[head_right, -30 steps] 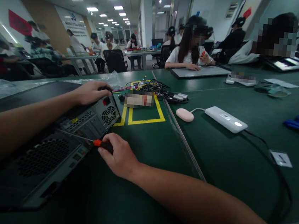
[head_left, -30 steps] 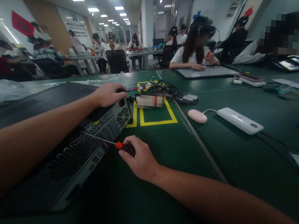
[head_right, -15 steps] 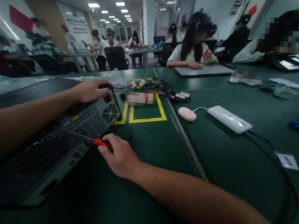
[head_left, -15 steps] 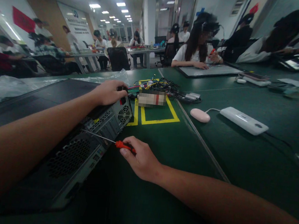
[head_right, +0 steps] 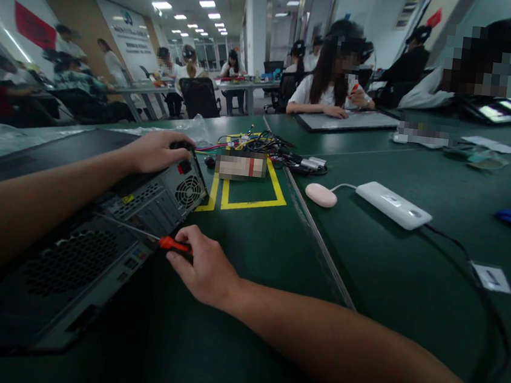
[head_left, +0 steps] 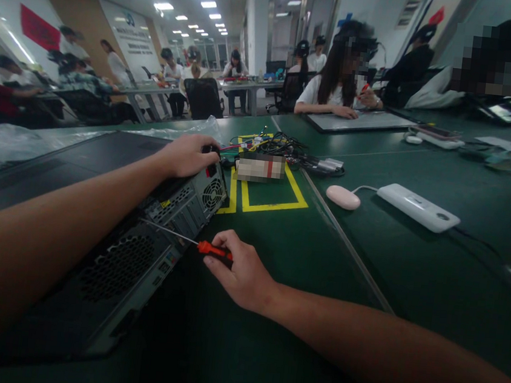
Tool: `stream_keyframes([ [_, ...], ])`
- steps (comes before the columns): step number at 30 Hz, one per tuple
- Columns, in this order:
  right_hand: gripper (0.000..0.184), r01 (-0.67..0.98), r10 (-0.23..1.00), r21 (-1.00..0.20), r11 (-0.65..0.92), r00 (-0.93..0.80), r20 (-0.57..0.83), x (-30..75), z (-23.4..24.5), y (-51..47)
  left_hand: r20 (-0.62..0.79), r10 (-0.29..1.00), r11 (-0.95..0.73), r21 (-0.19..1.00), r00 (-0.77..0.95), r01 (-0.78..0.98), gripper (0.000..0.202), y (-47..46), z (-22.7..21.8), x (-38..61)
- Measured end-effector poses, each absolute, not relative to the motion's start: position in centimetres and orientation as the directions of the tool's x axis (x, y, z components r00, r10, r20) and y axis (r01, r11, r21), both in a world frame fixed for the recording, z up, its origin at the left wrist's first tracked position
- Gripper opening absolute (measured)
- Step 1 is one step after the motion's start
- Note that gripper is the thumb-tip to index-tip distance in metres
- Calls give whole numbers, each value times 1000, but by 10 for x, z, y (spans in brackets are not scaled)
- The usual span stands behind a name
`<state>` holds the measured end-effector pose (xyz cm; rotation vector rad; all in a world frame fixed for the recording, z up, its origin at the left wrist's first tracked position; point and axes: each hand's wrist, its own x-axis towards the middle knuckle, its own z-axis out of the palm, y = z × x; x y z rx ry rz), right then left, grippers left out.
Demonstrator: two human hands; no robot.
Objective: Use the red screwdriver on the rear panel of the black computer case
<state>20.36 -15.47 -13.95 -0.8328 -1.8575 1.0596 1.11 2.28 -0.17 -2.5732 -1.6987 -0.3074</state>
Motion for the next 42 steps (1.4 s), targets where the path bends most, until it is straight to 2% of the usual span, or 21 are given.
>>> stream_keyframes([
  [13,15,142,836,-898,417,-447,318,204,-137,-156,196,904,-403,101,379,909,55,25,-3,9],
  [29,11,124,838,-867,483,-353,416,200,-139,-157,187,910,-391,103,369,915,57,24,-3,10],
  [42,17,176,849,-857,484,-332,412,201,-141,-160,216,906,-391,97,364,915,56,29,-9,6],
])
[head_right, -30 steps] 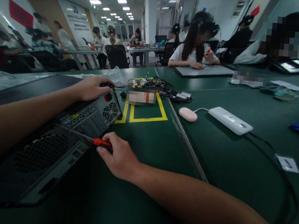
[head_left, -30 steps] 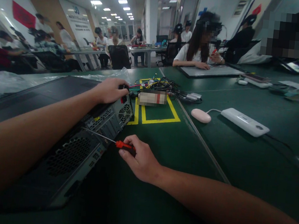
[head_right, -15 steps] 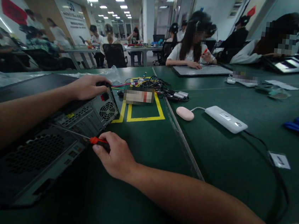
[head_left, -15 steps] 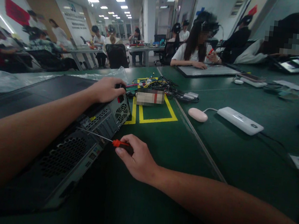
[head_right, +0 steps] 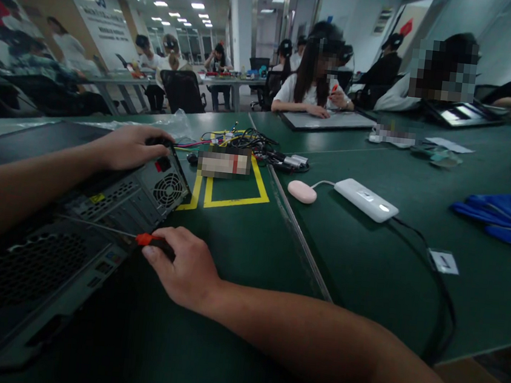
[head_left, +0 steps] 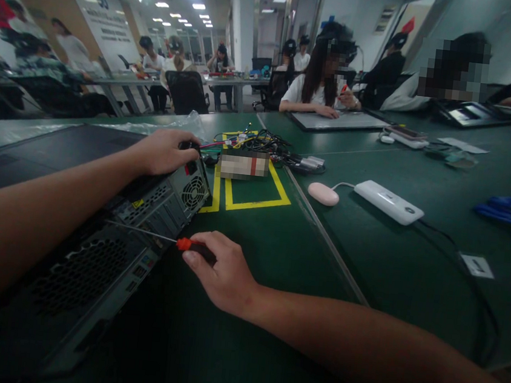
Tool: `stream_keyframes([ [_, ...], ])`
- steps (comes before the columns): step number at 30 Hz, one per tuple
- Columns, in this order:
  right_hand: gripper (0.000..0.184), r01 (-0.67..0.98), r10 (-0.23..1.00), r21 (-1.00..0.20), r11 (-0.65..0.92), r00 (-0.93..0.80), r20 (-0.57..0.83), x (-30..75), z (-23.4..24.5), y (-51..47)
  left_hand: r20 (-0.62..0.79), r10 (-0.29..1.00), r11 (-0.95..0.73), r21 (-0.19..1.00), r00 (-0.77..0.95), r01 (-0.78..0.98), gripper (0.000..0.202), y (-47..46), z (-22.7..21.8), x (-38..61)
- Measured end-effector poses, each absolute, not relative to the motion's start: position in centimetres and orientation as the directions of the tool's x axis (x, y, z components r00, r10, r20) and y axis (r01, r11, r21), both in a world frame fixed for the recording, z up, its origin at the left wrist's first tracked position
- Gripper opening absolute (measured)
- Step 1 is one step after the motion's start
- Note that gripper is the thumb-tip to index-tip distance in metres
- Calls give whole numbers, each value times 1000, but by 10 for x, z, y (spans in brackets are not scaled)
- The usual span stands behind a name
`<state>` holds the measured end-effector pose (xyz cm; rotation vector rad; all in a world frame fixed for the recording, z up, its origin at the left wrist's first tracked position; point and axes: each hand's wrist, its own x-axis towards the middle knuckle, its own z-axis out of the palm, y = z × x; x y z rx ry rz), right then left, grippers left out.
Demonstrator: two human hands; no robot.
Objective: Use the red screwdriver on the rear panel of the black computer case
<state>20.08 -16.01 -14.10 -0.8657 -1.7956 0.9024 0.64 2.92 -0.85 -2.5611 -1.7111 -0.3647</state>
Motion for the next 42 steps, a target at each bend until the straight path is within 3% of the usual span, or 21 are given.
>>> stream_keyframes([
  [12,23,128,845,-916,379,-452,286,202,-137,-161,191,906,-398,72,379,915,57,31,-8,5],
  [25,17,141,830,-880,454,-427,359,205,-141,-159,165,916,-383,82,367,920,55,21,-2,11],
  [42,20,122,806,-862,493,-437,399,204,-144,-157,153,923,-366,54,354,929,67,20,-2,13],
])
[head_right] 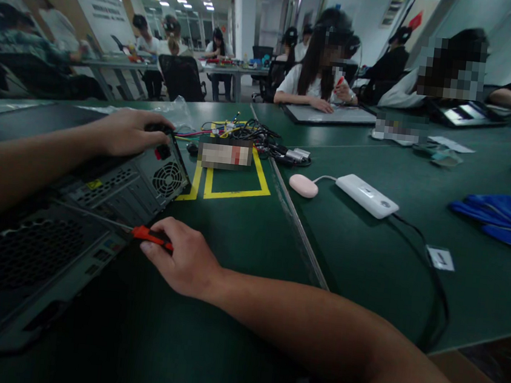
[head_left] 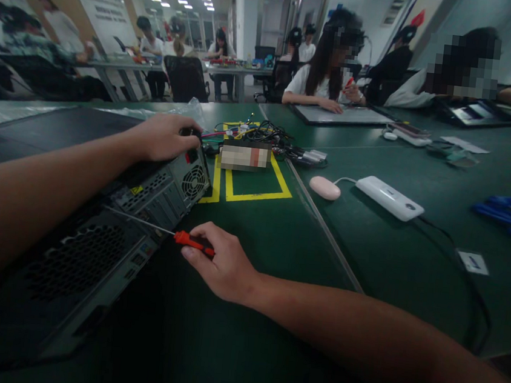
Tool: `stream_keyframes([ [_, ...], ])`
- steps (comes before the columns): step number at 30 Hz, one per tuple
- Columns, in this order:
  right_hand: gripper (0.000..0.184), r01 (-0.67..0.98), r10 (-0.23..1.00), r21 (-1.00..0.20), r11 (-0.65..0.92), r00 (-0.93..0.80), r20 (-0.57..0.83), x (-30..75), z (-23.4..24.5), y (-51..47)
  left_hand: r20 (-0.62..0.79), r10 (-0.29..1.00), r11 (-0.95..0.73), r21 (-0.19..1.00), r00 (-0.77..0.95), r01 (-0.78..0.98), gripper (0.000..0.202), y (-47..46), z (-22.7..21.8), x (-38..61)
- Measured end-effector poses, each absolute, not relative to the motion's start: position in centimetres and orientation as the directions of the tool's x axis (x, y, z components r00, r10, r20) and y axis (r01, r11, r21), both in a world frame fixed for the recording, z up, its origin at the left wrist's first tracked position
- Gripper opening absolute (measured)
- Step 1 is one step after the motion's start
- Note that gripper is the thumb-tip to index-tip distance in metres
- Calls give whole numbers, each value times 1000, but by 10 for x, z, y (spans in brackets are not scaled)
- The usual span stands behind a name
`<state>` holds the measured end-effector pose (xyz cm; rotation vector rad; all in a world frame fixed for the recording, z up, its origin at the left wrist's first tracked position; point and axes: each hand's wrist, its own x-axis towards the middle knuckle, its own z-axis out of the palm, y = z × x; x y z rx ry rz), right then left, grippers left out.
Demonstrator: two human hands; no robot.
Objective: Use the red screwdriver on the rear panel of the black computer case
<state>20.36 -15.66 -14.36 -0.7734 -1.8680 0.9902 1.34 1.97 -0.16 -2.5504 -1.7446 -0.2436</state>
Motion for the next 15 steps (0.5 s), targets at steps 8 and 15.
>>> stream_keyframes([
  [8,19,104,792,-854,510,-443,420,205,-141,-157,152,929,-351,65,338,934,66,20,-2,13],
  [15,20,120,790,-849,515,-451,416,206,-142,-157,145,918,-379,55,368,924,69,20,-1,12],
])
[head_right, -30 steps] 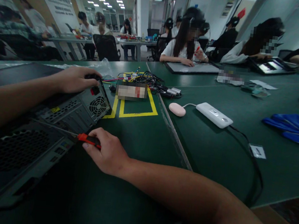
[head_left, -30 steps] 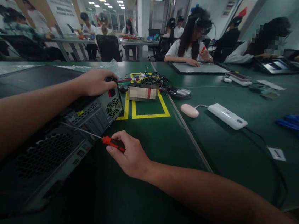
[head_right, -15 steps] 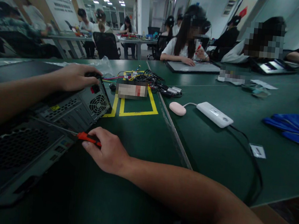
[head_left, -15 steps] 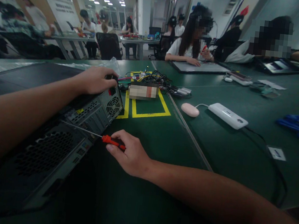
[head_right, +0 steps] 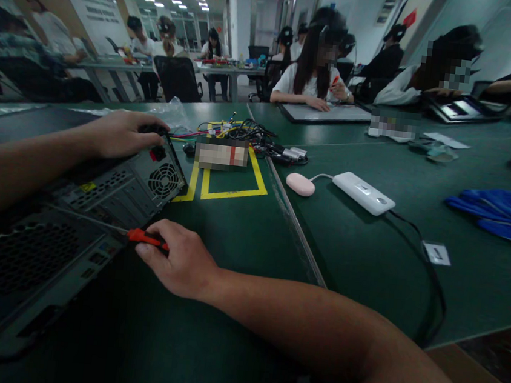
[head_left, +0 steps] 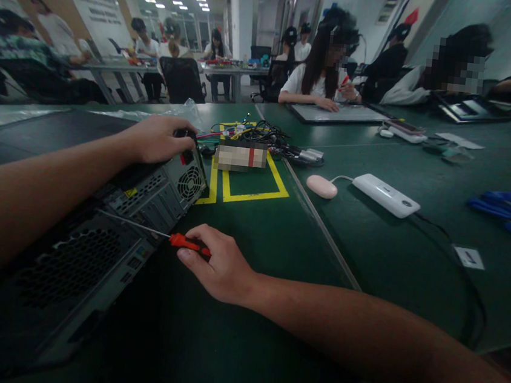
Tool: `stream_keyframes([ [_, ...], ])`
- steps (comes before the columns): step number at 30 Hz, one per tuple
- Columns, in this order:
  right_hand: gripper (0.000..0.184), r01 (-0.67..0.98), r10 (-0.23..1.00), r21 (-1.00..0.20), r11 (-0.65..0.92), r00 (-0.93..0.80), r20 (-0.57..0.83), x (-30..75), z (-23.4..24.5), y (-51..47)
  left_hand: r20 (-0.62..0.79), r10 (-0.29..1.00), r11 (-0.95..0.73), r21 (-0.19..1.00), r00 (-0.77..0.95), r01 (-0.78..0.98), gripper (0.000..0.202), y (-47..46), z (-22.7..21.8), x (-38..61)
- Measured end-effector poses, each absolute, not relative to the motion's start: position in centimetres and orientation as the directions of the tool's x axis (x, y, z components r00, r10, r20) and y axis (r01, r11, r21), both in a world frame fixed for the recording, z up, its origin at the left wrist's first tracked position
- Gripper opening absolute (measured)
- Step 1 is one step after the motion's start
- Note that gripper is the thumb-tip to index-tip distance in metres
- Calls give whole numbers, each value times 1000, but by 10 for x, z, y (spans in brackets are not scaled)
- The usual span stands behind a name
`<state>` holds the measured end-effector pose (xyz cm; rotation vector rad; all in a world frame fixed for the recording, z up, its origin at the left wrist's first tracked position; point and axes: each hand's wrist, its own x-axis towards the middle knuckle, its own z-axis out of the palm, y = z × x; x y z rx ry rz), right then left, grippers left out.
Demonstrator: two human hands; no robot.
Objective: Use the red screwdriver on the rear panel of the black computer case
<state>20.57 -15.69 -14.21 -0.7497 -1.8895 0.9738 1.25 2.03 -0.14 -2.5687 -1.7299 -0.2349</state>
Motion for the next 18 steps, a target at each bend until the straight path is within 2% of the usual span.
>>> stream_keyframes([
  [12,22,149,782,-831,536,-458,423,204,-144,-155,163,919,-371,56,359,927,71,19,-1,14],
  [18,25,125,799,-874,470,-481,361,205,-139,-159,153,916,-381,50,370,923,72,20,-2,12],
])
